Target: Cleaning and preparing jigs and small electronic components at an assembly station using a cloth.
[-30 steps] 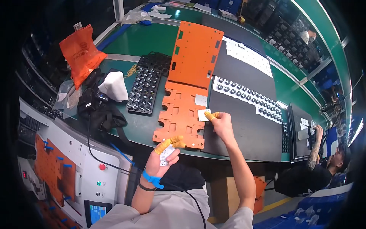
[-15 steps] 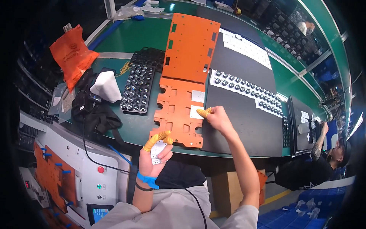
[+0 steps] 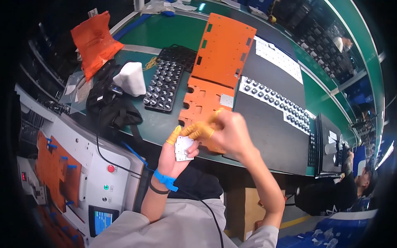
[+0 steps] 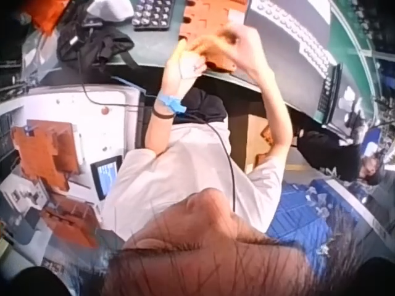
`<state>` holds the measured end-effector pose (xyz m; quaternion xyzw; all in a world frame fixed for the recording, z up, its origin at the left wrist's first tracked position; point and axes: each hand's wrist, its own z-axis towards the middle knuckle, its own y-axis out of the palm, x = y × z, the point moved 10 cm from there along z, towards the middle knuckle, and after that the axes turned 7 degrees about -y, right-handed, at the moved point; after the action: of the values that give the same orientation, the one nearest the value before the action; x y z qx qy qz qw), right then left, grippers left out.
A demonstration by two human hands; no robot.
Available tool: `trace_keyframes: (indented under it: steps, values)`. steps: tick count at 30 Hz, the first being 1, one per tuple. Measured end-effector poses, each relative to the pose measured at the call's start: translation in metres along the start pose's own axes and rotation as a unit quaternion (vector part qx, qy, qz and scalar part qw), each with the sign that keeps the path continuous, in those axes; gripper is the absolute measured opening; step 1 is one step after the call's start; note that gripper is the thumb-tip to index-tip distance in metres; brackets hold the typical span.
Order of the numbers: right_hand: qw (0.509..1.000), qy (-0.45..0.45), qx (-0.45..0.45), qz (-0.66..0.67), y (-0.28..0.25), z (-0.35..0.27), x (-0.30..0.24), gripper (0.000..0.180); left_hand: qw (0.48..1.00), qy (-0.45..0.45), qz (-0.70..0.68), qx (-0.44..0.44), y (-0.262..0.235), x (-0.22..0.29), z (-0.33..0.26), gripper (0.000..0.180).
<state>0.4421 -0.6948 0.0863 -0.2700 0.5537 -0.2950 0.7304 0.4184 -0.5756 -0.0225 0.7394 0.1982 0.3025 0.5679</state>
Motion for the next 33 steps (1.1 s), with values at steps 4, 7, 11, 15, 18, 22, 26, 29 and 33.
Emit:
trace_keyframes:
  steps: [4, 7, 11, 15, 18, 22, 26, 29, 33]
  values:
    - [0.961, -0.233, -0.138, -0.057, 0.049, -0.024, -0.08, 0.066, 0.995, -0.029, -0.04, -0.083, -0.005, -0.001, -0.004, 0.049]
    - [0.956, -0.231, -0.167, -0.063, 0.071, -0.028, -0.07, 0.068, 0.999, -0.025, -0.043, 0.004, -0.009, 0.0, -0.014, 0.046]
    - [0.964, -0.218, -0.142, -0.053, 0.068, -0.02, -0.07, 0.072, 0.998, -0.01, -0.032, 0.057, -0.018, 0.001, -0.018, 0.041]
    - [0.961, -0.231, -0.132, -0.079, 0.073, -0.017, -0.077, 0.071, 0.999, -0.024, 0.0, 0.047, -0.024, 0.007, -0.019, 0.042]
    - [0.969, -0.175, -0.175, 0.006, 0.08, -0.012, -0.07, 0.064, 0.998, -0.04, 0.006, 0.04, -0.022, 0.017, -0.022, 0.042]
    - [0.964, -0.129, -0.228, 0.034, 0.091, -0.009, -0.062, 0.062, 0.998, -0.049, 0.002, -0.03, -0.028, 0.025, -0.02, 0.043]
    - [0.963, -0.165, -0.214, -0.012, 0.089, -0.004, -0.067, 0.057, 0.999, -0.023, 0.036, -0.009, -0.032, 0.028, -0.019, 0.044]
    - [0.966, -0.137, -0.219, -0.005, 0.087, 0.0, -0.067, 0.056, 0.998, -0.037, 0.04, -0.002, -0.027, 0.029, -0.02, 0.045]
    - [0.963, -0.095, -0.251, -0.011, 0.089, 0.003, -0.061, 0.052, 0.998, -0.042, 0.039, -0.006, -0.03, 0.028, -0.015, 0.046]
